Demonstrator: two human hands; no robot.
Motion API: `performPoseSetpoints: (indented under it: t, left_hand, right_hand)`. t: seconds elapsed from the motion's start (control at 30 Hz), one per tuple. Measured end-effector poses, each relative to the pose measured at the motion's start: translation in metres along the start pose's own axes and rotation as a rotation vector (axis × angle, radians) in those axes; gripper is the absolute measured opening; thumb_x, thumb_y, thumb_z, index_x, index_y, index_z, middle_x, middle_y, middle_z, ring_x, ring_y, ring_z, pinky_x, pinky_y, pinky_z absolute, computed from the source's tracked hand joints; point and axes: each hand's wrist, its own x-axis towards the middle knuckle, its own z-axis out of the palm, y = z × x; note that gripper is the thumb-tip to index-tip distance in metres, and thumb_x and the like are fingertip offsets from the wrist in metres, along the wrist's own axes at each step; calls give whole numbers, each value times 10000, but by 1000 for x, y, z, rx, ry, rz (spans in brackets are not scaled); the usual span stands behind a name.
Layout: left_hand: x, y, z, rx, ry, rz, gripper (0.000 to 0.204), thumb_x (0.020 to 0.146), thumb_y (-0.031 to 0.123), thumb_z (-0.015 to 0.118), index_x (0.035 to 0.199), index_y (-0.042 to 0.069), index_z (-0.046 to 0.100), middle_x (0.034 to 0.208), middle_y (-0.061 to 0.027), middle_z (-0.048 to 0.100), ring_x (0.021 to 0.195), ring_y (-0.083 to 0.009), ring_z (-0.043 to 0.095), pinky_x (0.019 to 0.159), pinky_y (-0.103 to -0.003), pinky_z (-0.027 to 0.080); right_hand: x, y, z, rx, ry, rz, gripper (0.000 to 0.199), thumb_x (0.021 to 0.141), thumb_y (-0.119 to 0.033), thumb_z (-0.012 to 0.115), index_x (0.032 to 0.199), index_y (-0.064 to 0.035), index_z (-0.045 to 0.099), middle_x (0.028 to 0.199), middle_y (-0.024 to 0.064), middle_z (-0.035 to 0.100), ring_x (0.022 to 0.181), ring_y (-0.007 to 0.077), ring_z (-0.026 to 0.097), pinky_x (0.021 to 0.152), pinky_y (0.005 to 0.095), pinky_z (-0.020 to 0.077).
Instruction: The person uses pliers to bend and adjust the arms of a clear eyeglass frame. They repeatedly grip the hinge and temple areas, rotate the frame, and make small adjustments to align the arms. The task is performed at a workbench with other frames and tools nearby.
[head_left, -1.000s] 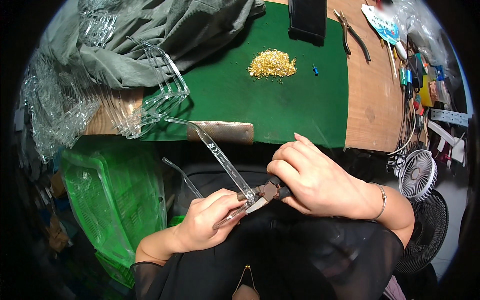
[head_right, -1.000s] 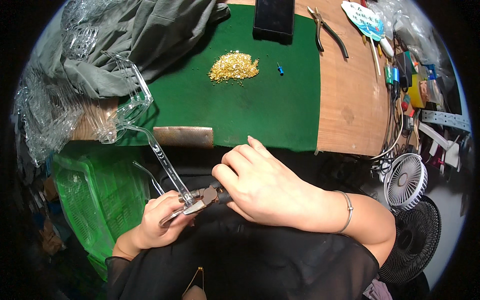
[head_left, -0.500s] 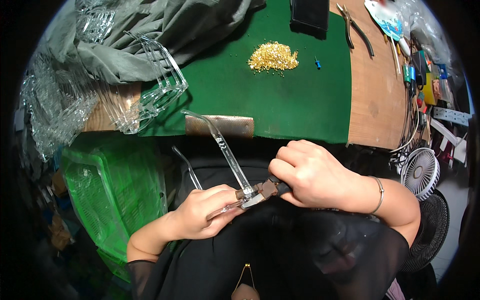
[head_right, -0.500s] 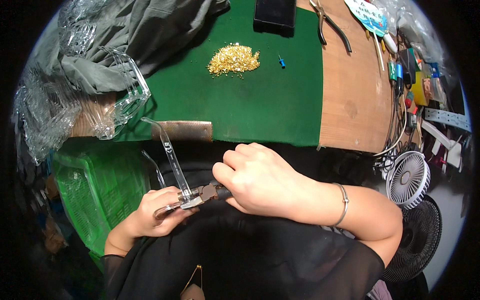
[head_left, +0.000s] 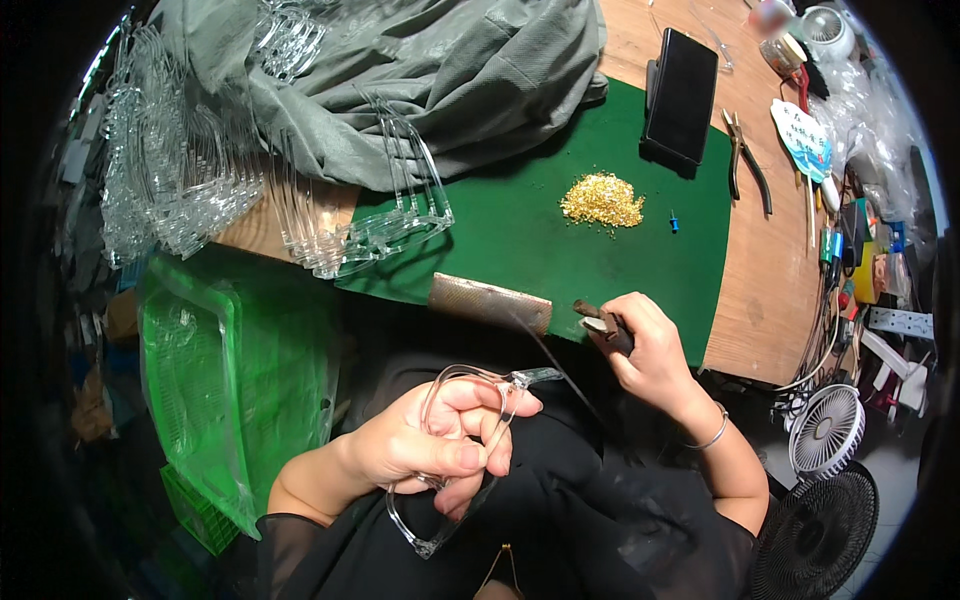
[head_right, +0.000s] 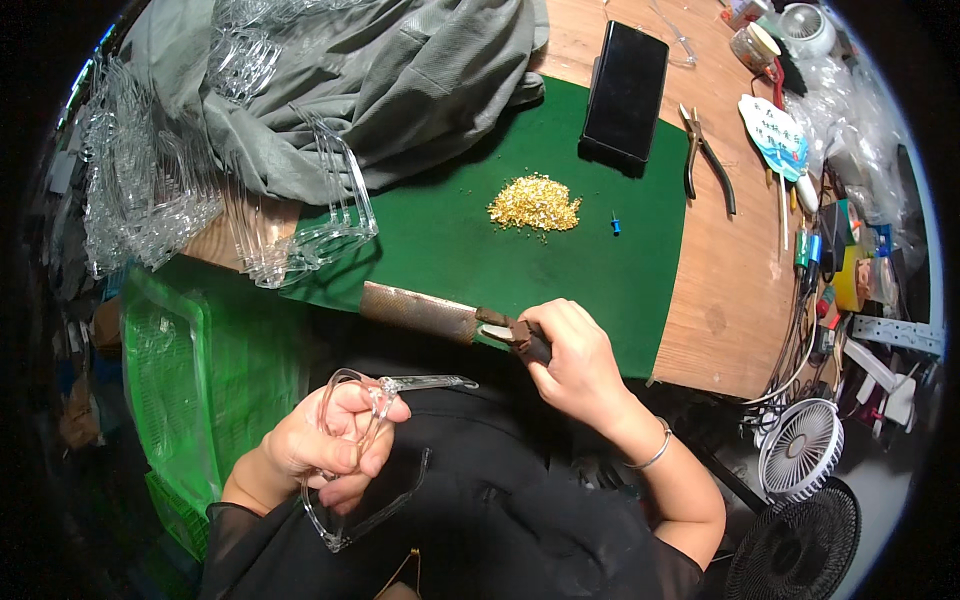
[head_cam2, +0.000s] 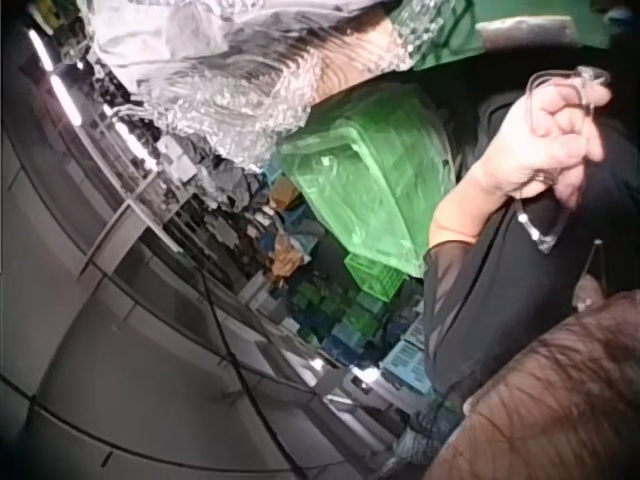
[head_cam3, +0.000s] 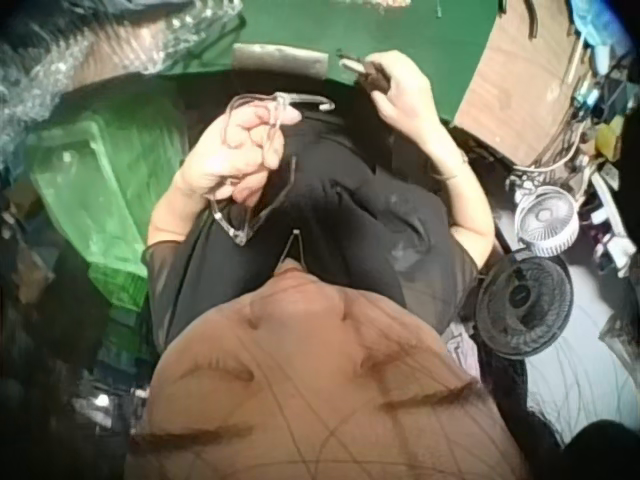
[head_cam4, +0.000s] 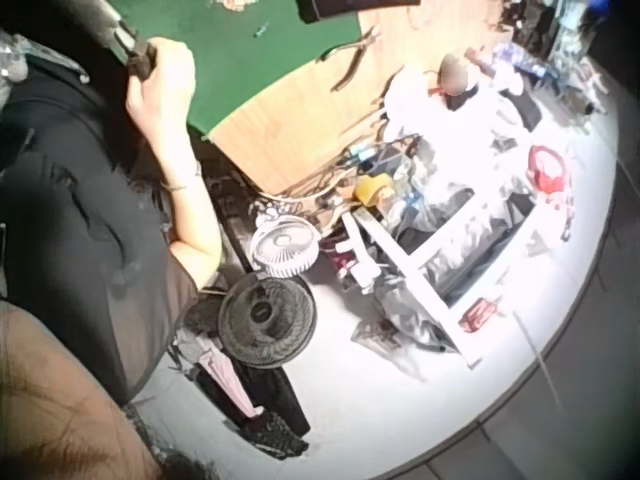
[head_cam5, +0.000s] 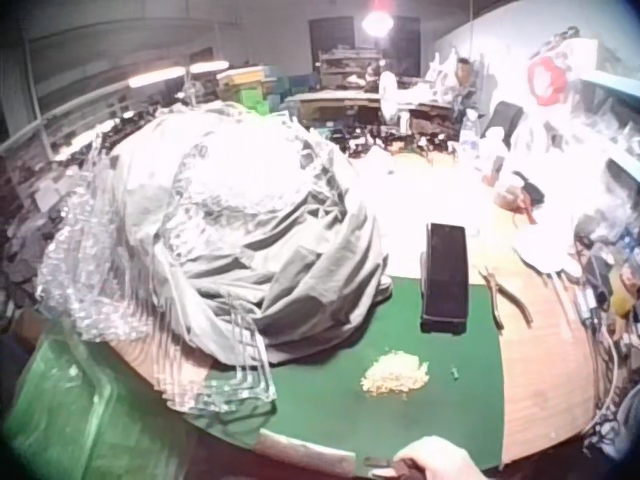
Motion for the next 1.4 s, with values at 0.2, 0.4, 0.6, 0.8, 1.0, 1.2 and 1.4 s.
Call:
performPoseSetpoints:
  t: [0.2,0.4,0.6,0.8,1.0,1.2,1.4]
  left_hand:
    - [3,-2,-6,-153,-33,-33,520,847,15,536,1319,-12,321,937,-140,562,467,-154,538,440,-270,489]
    - [5,-3,-7,-179,-23,-37,523,843,6,532,1320,-12,318,934,-141,561,462,-146,534,427,-266,482]
    - [4,1,4,-69,116,-45,507,826,13,562,1289,-21,359,891,-141,572,440,-146,518,409,-258,462]
    - [13,-3,22,108,307,-18,504,784,23,624,1242,-21,419,841,-163,580,411,-159,510,361,-267,433]
    - [28,-16,31,405,326,86,441,854,-6,555,1258,-20,377,983,-139,578,650,-165,610,588,-249,512]
    - [56,-48,40,917,377,244,384,871,-25,509,1239,-44,400,975,-130,579,721,-109,597,631,-216,503]
    - [89,-68,47,1408,452,359,343,817,-43,565,1154,-15,504,854,-95,600,656,-144,624,564,-234,500]
  right_hand:
    - [0,3,-5,76,-14,32,203,673,14,618,854,-15,532,777,130,529,729,318,529,655,358,435]
    - [0,3,-6,40,-6,40,212,670,5,621,863,-16,535,780,132,531,730,321,528,657,361,434]
    - [0,6,-2,39,5,-30,174,727,-12,629,871,-6,530,748,113,511,651,260,499,587,315,405]
    - [0,4,-8,56,-50,10,211,682,8,624,873,-15,537,787,126,534,725,308,529,656,358,435]
    - [-11,7,-21,240,-6,92,197,713,-1,630,884,-3,533,772,129,527,720,296,532,650,333,438]
    - [-26,9,-28,212,-57,-194,324,589,39,593,891,-41,508,833,117,537,785,311,529,724,378,439]
    - [-38,32,-42,248,-83,-235,389,582,19,615,949,-9,489,860,131,521,835,314,522,791,380,422]
